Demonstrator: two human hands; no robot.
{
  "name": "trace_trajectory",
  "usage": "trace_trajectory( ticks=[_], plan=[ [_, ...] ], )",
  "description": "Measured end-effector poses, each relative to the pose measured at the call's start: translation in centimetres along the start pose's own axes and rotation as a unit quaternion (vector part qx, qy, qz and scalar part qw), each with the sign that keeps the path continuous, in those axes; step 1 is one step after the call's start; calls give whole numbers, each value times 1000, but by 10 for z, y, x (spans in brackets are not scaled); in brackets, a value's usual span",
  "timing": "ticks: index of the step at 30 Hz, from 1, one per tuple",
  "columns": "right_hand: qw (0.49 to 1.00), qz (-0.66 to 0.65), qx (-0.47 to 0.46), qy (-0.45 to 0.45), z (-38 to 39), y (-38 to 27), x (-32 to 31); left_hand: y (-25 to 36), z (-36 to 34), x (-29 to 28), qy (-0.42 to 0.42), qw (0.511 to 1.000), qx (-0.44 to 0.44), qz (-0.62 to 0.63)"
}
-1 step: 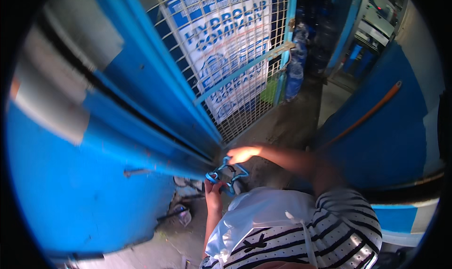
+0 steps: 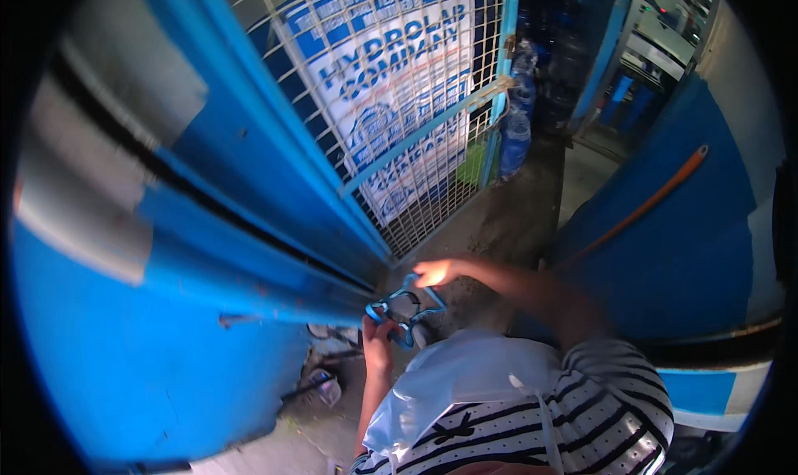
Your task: The person repeatedly picks up large water jugs from a storage area, carries them to a three-wheeled vehicle, and places them in the cargo bed. The person uses a blue plastic jug lifter to grip and transport the jugs. The person also briefly fills a small metal pot with water from a tap and pours it into the vehicle.
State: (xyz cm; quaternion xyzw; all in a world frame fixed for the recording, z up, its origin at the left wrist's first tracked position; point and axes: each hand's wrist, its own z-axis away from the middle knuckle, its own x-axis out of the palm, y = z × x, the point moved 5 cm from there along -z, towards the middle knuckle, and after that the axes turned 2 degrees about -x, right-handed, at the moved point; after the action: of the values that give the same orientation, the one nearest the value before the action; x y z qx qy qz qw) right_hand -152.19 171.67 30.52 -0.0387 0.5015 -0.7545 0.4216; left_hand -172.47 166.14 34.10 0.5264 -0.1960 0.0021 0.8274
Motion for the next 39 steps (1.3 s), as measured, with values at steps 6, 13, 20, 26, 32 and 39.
trace_trajectory(
  ticks=[6, 13, 20, 26, 32, 39],
  plan=[
    [865, -405, 77, 287, 120, 105, -82, 40, -146, 78, -136, 977, -66, -149],
    [791, -398, 105, 453, 220, 168, -164, 6, -241, 286, -373, 898, -109, -207],
    [781, -319, 80, 532, 312, 206, -333, 6, -307, 495, -488, 820, -97, -283],
    [806, -122, 45, 577, 351, 235, -480, -3, -385, 651, -461, 794, 88, -386],
    [692, -235, 92, 676, 416, 353, -597, -42, -481, 850, -475, 790, 119, -370],
    [596, -361, 63, 714, 539, 475, -649, -92, -490, 1046, -647, 717, -10, -258]
  ],
)
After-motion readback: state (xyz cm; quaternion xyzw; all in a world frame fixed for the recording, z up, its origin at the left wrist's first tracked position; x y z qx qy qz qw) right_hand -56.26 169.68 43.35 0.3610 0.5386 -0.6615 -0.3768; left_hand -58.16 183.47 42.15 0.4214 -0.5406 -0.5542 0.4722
